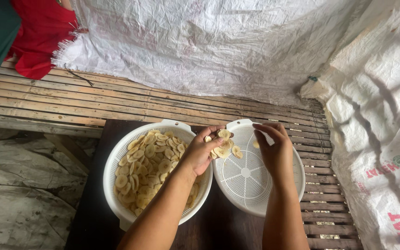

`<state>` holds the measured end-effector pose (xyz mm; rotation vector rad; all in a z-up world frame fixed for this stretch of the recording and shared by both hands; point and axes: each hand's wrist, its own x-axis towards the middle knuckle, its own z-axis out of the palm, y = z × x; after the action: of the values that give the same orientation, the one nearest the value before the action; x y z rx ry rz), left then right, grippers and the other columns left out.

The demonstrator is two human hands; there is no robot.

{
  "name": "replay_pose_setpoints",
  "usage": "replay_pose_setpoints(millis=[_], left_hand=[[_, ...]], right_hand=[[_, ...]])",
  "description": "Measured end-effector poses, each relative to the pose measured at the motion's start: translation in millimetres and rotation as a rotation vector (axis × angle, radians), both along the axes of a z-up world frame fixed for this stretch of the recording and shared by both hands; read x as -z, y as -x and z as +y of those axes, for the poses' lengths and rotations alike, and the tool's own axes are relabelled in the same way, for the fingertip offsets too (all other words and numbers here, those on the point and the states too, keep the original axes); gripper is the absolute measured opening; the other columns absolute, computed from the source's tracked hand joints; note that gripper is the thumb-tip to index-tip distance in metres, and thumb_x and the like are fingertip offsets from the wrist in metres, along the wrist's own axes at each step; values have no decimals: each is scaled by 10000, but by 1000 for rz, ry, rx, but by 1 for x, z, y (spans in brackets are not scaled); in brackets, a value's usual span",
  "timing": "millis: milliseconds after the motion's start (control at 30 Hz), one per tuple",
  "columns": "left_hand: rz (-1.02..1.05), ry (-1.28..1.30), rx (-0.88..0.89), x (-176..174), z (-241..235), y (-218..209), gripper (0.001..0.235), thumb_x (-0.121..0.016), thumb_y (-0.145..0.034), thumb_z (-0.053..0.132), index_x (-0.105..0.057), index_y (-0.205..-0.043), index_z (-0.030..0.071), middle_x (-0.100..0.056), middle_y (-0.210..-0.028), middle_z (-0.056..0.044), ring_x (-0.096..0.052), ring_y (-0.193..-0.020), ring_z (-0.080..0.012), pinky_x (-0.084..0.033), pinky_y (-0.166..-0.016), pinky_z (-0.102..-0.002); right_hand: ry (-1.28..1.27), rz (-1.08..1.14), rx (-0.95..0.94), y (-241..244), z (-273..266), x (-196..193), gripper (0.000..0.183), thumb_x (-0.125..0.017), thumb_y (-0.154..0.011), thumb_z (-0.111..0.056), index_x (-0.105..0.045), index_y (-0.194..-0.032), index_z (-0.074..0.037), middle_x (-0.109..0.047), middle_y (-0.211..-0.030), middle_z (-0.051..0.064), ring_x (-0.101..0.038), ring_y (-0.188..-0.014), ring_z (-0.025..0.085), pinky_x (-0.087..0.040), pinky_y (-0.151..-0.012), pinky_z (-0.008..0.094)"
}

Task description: The person separates and sorts sliced bananas between two white colanders. They pick up clusters of slices, separate them by hand, and transfer them from one colander to the other.

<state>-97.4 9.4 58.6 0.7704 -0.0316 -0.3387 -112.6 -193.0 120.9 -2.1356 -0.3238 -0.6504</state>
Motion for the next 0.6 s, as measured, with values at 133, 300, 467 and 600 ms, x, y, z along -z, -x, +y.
replay_pose_setpoints(millis=[133, 300, 467, 600], left_hand=[[26, 25, -1, -2, -3, 4, 306, -598, -965, 31, -638, -1265, 75, -717, -1114, -94, -717, -997, -198, -621, -813, -336], [-7, 92, -26, 13, -6, -1, 306, -555, -999, 40, -673, -1281, 57, -710, -1132, -99, -703, -973, -180, -617, -802, -331], [-42, 73, -93, 29, -11, -8, 308, -559, -993, 14, -689, -1265, 76, -708, -1157, -97, -700, -990, -173, -612, -838, -306], [-76, 38, -139, 36, -14, -10, 287, -577, -984, 5, -696, -1238, 66, -703, -1138, -98, -697, -986, -175, -611, -837, -306]], right_hand=[[97, 37, -190, 9, 25, -16, 224, -735, -875, -18, -772, -1094, -46, -705, -1050, 90, -707, -953, 220, -576, -802, 326], [297, 66, -151, 15, 56, -29, 227, -768, -831, -102, -786, -1056, -81, -714, -1015, 86, -711, -879, 272, -575, -747, 371], [404, -26, -132, 16, 62, -29, 278, -746, -818, -102, -758, -1096, -87, -705, -1033, 88, -702, -890, 304, -579, -752, 401], [451, -13, -110, 18, 65, -30, 281, -753, -816, -101, -751, -1097, -95, -708, -1013, 81, -707, -866, 303, -581, -724, 403]])
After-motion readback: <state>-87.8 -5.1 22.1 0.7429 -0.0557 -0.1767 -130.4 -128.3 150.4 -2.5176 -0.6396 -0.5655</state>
